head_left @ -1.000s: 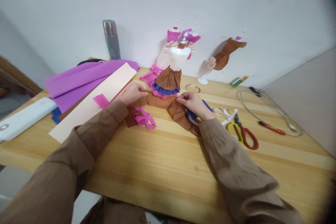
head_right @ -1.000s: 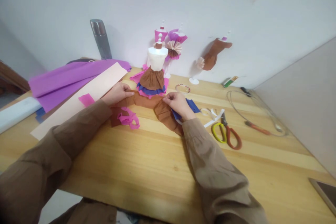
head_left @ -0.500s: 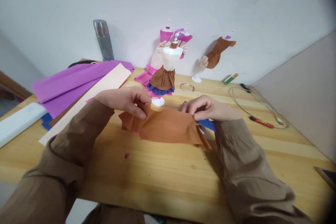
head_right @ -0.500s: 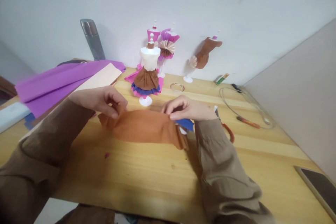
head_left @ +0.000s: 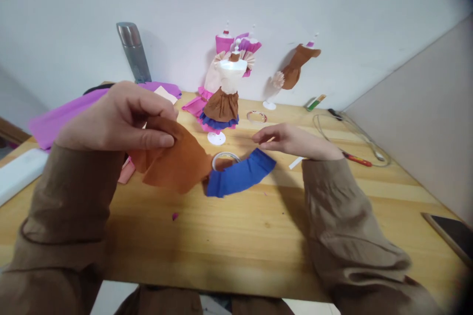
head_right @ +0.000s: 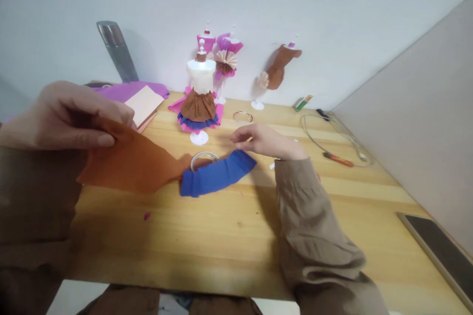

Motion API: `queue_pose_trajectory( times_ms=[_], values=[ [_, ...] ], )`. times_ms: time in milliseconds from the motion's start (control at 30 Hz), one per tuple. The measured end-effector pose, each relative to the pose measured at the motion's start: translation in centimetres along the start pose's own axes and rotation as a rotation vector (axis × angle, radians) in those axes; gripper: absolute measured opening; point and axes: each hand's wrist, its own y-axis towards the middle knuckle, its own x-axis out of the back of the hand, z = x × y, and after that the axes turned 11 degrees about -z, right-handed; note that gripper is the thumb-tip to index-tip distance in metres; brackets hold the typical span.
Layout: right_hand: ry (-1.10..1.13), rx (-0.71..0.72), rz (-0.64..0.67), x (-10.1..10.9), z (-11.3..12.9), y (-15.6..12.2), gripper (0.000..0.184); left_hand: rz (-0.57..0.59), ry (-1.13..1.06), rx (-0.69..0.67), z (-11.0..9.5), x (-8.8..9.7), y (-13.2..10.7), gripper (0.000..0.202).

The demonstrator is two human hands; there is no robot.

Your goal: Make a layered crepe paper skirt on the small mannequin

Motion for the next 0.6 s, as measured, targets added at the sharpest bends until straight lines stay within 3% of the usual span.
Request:
queue_pose_trajectory(
  times_ms=[67, 133, 200, 300, 400, 467, 500, 600],
  values=[
    [-0.06, -0.015, 0.113, -0.9, -0.3, 0.4, 0.032, 0.243, 0.333, -0.259, -0.3, 0.0, 0.0, 0.016],
    [-0.102, -0.006, 0.218, -2.2, 0.4, 0.6, 0.03, 0.361, 0.603, -0.305, -0.6, -0.5, 0.2, 0.024],
    [-0.156, 0.006, 0.307, -3.6, 1.4, 0.6, 0.029, 0.408, 0.799, -0.297, -0.6, -1.1, 0.5, 0.026],
    [-0.304, -0.019, 0.355, -5.1, 2.9, 0.3, 0.03, 0.387, 1.002, -0.374, 0.4, -1.7, 0.9, 0.029],
    [-0.429, -0.026, 0.379, -5.8, 3.8, 0.1, 0.013, 0.328, 1.042, -0.535, 1.7, -2.5, 1.0, 0.025],
    [-0.456, -0.001, 0.404, -5.8, 4.2, -0.1, 0.004, 0.253, 0.947, -0.655, 2.3, -3.5, 0.9, 0.018],
    [-0.461, 0.013, 0.406, -5.7, 4.4, -0.2, 0.006, 0.268, 0.883, -0.663, 2.6, -4.2, 0.8, 0.015],
    [-0.488, 0.024, 0.379, -5.8, 5.0, -0.4, 0.016, 0.486, 0.794, -0.575, 3.7, -7.3, 0.3, 0.01]
  ],
)
